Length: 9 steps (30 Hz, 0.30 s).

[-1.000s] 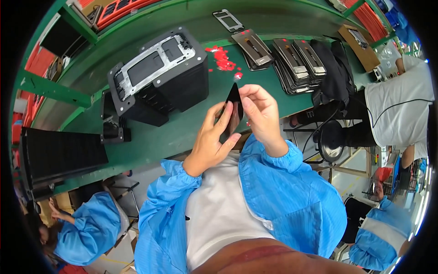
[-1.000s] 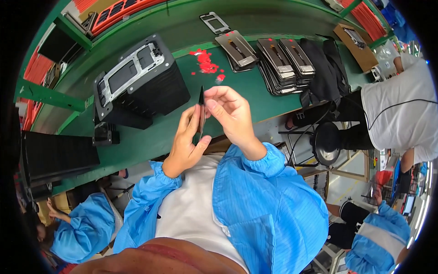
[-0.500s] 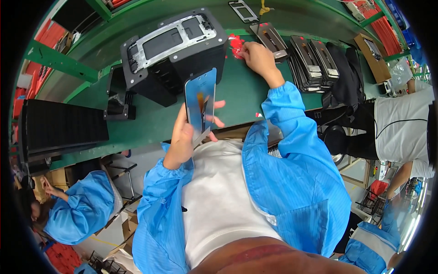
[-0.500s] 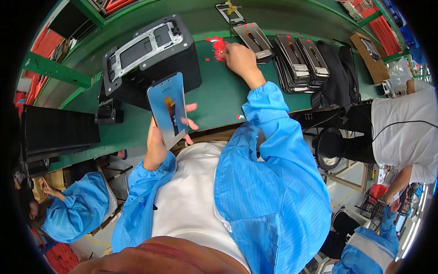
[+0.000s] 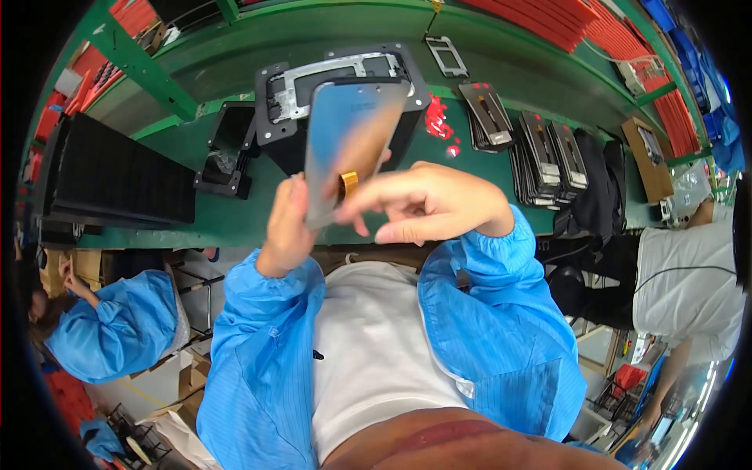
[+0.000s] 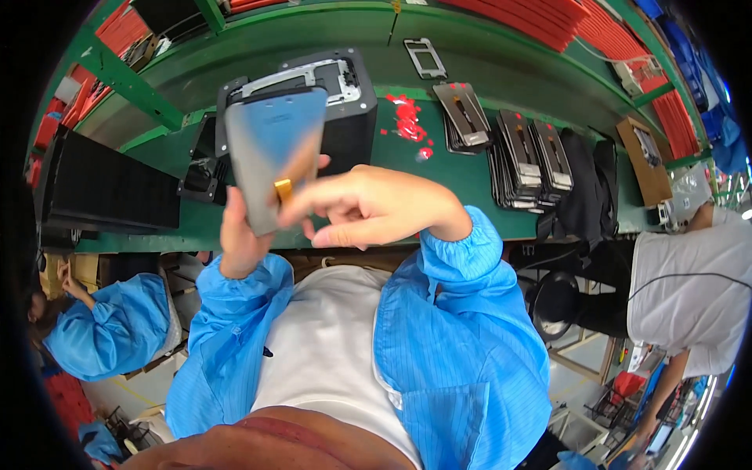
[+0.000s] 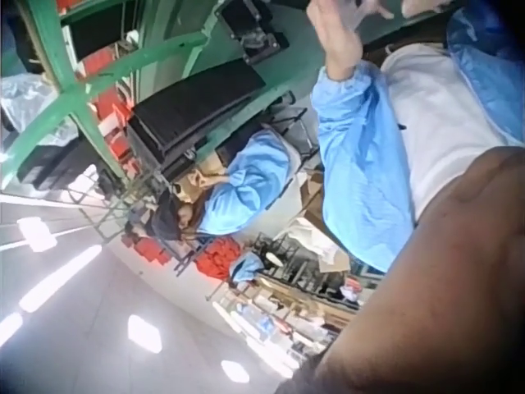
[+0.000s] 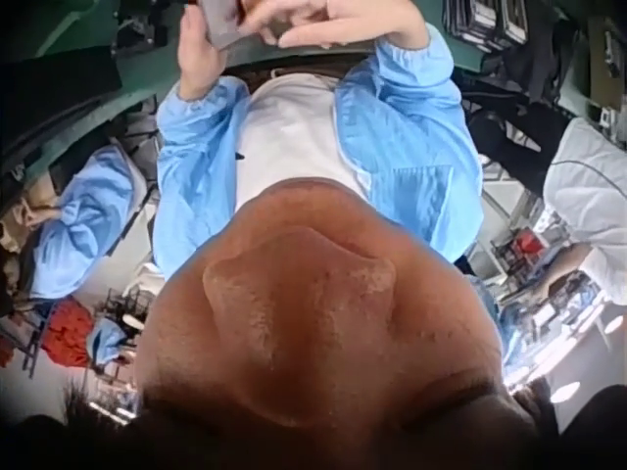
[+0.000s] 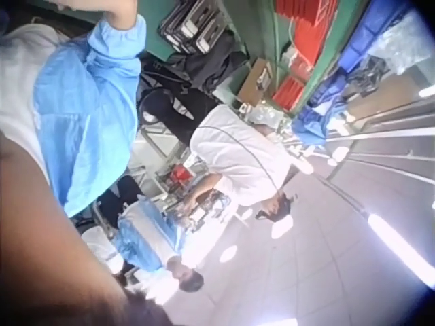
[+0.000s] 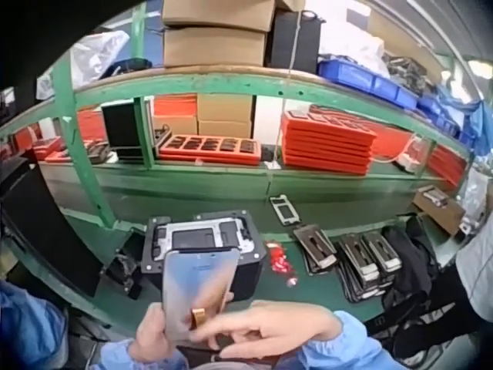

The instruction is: Assembling electronic components and housings on a production line.

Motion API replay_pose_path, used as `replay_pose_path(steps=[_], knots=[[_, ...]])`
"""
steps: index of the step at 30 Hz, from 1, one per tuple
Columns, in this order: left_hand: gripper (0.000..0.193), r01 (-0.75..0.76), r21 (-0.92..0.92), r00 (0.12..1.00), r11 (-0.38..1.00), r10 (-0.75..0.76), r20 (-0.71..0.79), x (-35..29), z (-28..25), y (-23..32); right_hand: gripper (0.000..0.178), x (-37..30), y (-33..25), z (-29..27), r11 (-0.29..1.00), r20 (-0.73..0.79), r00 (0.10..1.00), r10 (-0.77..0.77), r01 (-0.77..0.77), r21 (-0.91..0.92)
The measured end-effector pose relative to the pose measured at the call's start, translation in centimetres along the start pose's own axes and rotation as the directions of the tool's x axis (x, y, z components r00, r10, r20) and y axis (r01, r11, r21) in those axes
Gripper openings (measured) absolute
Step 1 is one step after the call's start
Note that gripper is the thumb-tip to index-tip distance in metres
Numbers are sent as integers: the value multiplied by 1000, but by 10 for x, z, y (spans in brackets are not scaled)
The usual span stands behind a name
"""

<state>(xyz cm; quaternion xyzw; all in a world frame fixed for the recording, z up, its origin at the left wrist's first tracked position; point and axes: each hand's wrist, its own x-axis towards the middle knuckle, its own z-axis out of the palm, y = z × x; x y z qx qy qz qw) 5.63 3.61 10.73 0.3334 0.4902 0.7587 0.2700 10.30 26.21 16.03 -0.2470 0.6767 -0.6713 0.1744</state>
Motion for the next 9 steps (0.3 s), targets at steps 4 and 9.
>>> replay_pose_path(steps=[4, 9], knots=[[89, -191, 124, 982, 974, 190, 17, 4, -10, 54, 42, 17, -52, -31, 803, 422, 883, 207, 93, -589], [87, -122, 775, 925, 620, 354, -137, 45, -35, 94, 46, 9, -55, -59, 921, -298, 913, -279, 168, -351]])
